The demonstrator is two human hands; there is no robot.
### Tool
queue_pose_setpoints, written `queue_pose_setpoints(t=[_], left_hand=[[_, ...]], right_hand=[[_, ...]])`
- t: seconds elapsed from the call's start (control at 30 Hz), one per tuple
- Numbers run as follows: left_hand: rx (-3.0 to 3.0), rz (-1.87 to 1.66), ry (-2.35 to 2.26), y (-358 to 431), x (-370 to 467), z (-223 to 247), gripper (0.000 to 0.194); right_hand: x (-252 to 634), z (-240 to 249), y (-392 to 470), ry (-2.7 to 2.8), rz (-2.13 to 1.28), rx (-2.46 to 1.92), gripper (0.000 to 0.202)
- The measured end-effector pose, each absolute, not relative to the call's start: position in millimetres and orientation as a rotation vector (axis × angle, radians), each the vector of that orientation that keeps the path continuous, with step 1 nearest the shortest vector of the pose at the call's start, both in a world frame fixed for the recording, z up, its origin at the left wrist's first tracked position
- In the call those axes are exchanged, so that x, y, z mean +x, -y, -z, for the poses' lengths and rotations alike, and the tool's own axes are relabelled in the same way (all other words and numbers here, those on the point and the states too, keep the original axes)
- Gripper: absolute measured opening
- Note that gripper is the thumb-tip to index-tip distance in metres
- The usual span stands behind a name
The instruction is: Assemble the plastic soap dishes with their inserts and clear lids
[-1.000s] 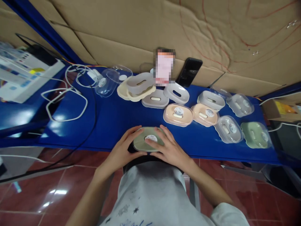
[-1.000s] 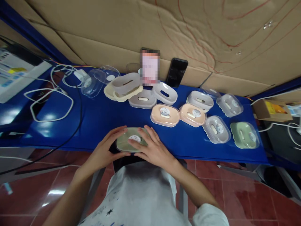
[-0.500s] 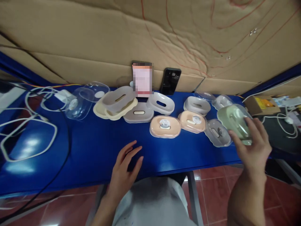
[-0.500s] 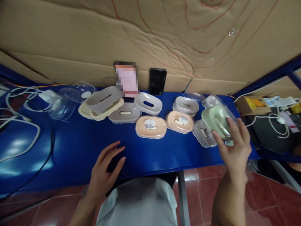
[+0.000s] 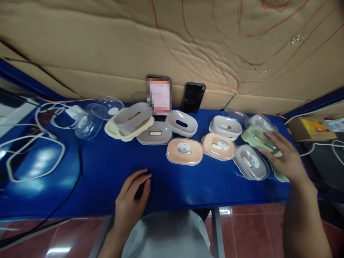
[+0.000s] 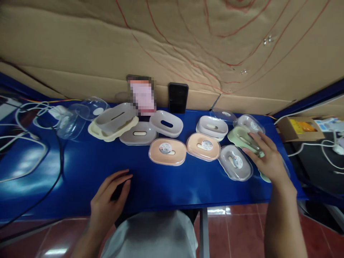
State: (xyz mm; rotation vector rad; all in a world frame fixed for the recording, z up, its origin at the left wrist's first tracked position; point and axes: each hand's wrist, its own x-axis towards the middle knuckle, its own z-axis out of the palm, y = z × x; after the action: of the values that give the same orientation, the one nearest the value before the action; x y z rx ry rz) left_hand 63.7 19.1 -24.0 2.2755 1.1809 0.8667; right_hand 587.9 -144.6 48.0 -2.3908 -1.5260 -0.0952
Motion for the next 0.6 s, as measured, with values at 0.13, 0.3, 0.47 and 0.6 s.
queue_pose_setpoints(t=[0.13,0.3,0.47,0.6], left_hand=[[2.287,-0.839,-1.151,-18,62,22,0.022],[2.398,-0.756,-1.047,-40,67,14,0.028],[2.663,-0.505,-1.011,-84,96,8,0.057],[2.714,-0.398,-1.094,-95,112,7,0.051]], right_hand=[[596,-33,139,1.621,0.085,-2.44,0.056],[597,-30,145,1.703,0.049,-2.314,0.051],[516,-47,134,1.629,0.309,-2.204,0.051],[397,-38,109,1.869,0.077,-1.912,0.05]])
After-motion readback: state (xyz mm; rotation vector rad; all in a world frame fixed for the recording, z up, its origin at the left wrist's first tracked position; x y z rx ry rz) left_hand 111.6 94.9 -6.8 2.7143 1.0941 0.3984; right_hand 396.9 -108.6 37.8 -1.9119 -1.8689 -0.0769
